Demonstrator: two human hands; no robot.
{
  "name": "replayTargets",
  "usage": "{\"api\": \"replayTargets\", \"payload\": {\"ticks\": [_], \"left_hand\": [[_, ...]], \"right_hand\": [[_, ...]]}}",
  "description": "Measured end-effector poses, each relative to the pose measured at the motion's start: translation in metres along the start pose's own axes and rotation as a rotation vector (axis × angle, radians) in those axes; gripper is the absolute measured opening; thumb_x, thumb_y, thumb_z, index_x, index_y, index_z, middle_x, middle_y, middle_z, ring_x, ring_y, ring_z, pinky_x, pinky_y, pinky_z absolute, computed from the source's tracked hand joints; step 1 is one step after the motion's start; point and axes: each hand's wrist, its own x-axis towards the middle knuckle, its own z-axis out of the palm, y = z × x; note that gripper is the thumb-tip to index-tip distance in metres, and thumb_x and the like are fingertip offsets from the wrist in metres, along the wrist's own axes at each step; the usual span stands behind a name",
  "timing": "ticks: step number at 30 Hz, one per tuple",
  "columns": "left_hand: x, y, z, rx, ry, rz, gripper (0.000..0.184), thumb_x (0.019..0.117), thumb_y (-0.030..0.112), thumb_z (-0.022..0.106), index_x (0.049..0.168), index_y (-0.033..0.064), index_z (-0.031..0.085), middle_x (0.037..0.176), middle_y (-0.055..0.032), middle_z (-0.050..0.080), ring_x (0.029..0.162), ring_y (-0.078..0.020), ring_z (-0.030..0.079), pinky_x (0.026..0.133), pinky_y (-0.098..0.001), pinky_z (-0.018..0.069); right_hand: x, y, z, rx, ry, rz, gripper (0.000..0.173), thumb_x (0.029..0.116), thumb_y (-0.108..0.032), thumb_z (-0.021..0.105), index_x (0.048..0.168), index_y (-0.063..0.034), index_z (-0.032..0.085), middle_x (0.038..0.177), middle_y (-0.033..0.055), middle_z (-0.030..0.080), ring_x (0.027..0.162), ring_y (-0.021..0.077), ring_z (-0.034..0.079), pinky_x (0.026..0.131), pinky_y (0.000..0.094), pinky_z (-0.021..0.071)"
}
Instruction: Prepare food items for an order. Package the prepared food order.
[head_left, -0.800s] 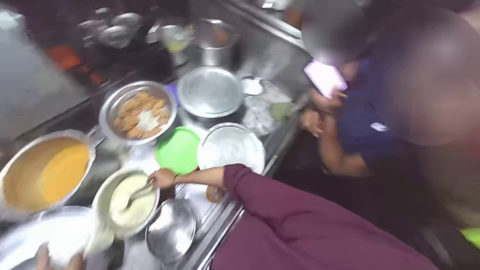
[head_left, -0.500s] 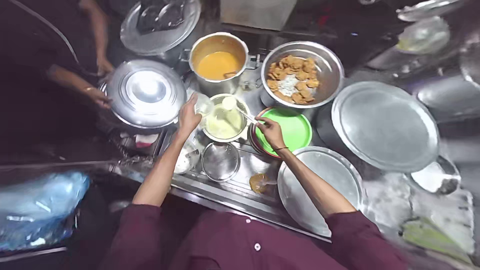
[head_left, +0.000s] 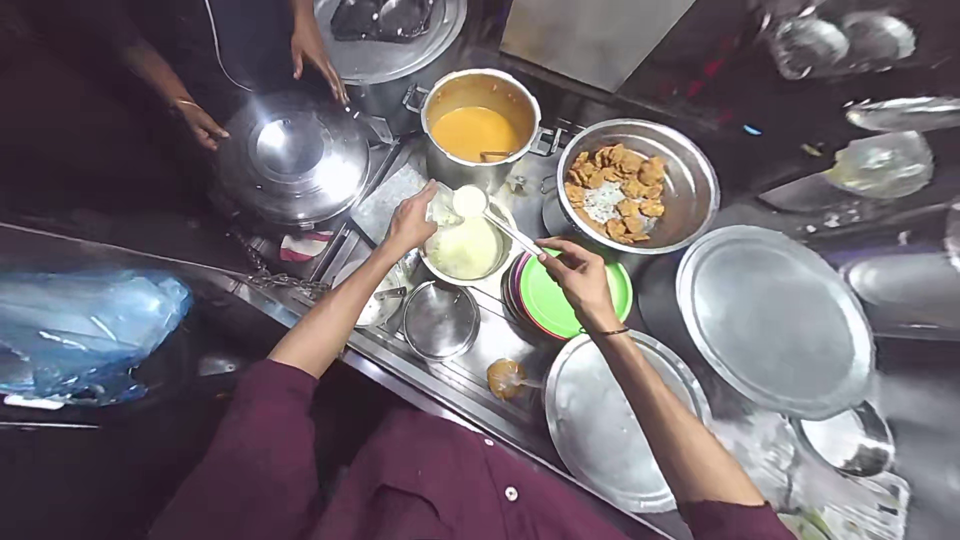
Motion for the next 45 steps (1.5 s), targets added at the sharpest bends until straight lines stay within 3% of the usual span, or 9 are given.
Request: {"api": "replayTargets", "payload": {"ticks": [4,8,12,15,19,26,31,37,45], "left_hand": [[0.001,-0.002,0.001,-0.095,-0.030,-0.053,0.088,0.0798,0.007,0.080,0.158,0.0193,0.043,0.163,-0.0001,0.042,0.116,-0.0298,0.069,0.096,-0.0568,0.0548],[-0.002,0.004,-0.001,-0.241,-0.070,-0.140,0.090,0.0818,0.004,0.079,0.160,0.0242,0.039,0.136,-0.0183,0.064,0.070,-0.0283,0.072,0.066,-0.0502,0.0628],[-0.001,0.004,-0.006,-0.190,-0.039,-0.194,0.087,0.0817,0.006,0.078,0.159,0.0266,0.042,0.114,-0.0217,0.070,0.071,-0.0304,0.072,0.066,-0.0514,0.0621],[-0.001,-0.001,-0.009,-0.123,0.014,-0.209,0.084,0.0802,0.005,0.075,0.157,0.0217,0.045,0.129,-0.0206,0.067,0.090,-0.0353,0.073,0.079,-0.0574,0.0604],[-0.001,-0.003,-0.017,-0.087,0.057,-0.224,0.083,0.0796,0.006,0.074,0.156,0.0220,0.046,0.133,-0.0177,0.066,0.096,-0.0356,0.072,0.084,-0.0593,0.0582],[0.000,-0.005,-0.022,-0.100,0.090,-0.230,0.083,0.0796,0.004,0.073,0.155,0.0237,0.047,0.139,-0.0159,0.063,0.095,-0.0357,0.073,0.081,-0.0602,0.0585],[0.001,-0.006,-0.022,-0.111,0.061,-0.211,0.083,0.0815,0.003,0.072,0.157,0.0240,0.044,0.154,-0.0065,0.053,0.090,-0.0294,0.074,0.077,-0.0556,0.0613],[0.001,-0.006,-0.020,-0.094,0.055,-0.229,0.082,0.0823,0.004,0.072,0.157,0.0248,0.045,0.129,-0.0193,0.067,0.079,-0.0320,0.073,0.072,-0.0553,0.0612],[0.002,-0.009,-0.018,-0.064,0.055,-0.209,0.084,0.0808,0.004,0.073,0.157,0.0231,0.044,0.126,-0.0216,0.068,0.085,-0.0364,0.072,0.076,-0.0594,0.0593]], "right_hand": [[-0.012,-0.006,0.026,-0.448,0.043,-0.281,0.028,0.1035,-0.029,0.058,0.127,-0.0282,0.073,0.091,0.0028,0.075,0.072,0.0180,0.069,0.066,0.0444,0.0568],[-0.019,0.002,0.043,-0.850,0.165,-0.660,0.039,0.1024,-0.014,0.051,0.136,-0.0235,0.067,0.085,0.0132,0.067,0.065,0.0303,0.066,0.051,0.0445,0.0496],[-0.012,0.011,0.036,-0.383,0.109,-0.347,0.028,0.1043,-0.026,0.058,0.128,-0.0264,0.073,0.093,0.0012,0.076,0.071,0.0140,0.069,0.066,0.0399,0.0575],[0.000,0.038,0.029,-0.077,0.035,-0.079,0.025,0.1009,-0.025,0.066,0.124,-0.0216,0.075,0.082,0.0013,0.072,0.062,0.0107,0.062,0.060,0.0320,0.0549],[0.021,0.084,0.041,-0.281,0.030,0.076,0.026,0.1021,-0.029,0.063,0.125,-0.0232,0.074,0.093,0.0072,0.075,0.074,0.0216,0.068,0.073,0.0490,0.0567],[0.034,0.091,0.081,-0.834,-0.091,-0.060,0.029,0.1013,-0.022,0.056,0.126,-0.0206,0.071,0.102,0.0169,0.074,0.088,0.0407,0.072,0.072,0.0625,0.0546],[0.040,0.108,0.096,-0.573,-0.103,0.133,0.028,0.1015,-0.028,0.056,0.124,-0.0281,0.073,0.100,0.0111,0.077,0.094,0.0341,0.072,0.083,0.0615,0.0541],[0.035,0.128,0.090,-0.104,-0.056,0.268,0.026,0.0977,-0.029,0.067,0.121,-0.0203,0.075,0.103,0.0064,0.076,0.090,0.0203,0.071,0.086,0.0489,0.0576],[0.025,0.102,0.049,0.050,0.039,0.126,0.024,0.0979,-0.022,0.069,0.120,-0.0172,0.076,0.087,0.0051,0.073,0.066,0.0131,0.063,0.066,0.0355,0.0547]]}}
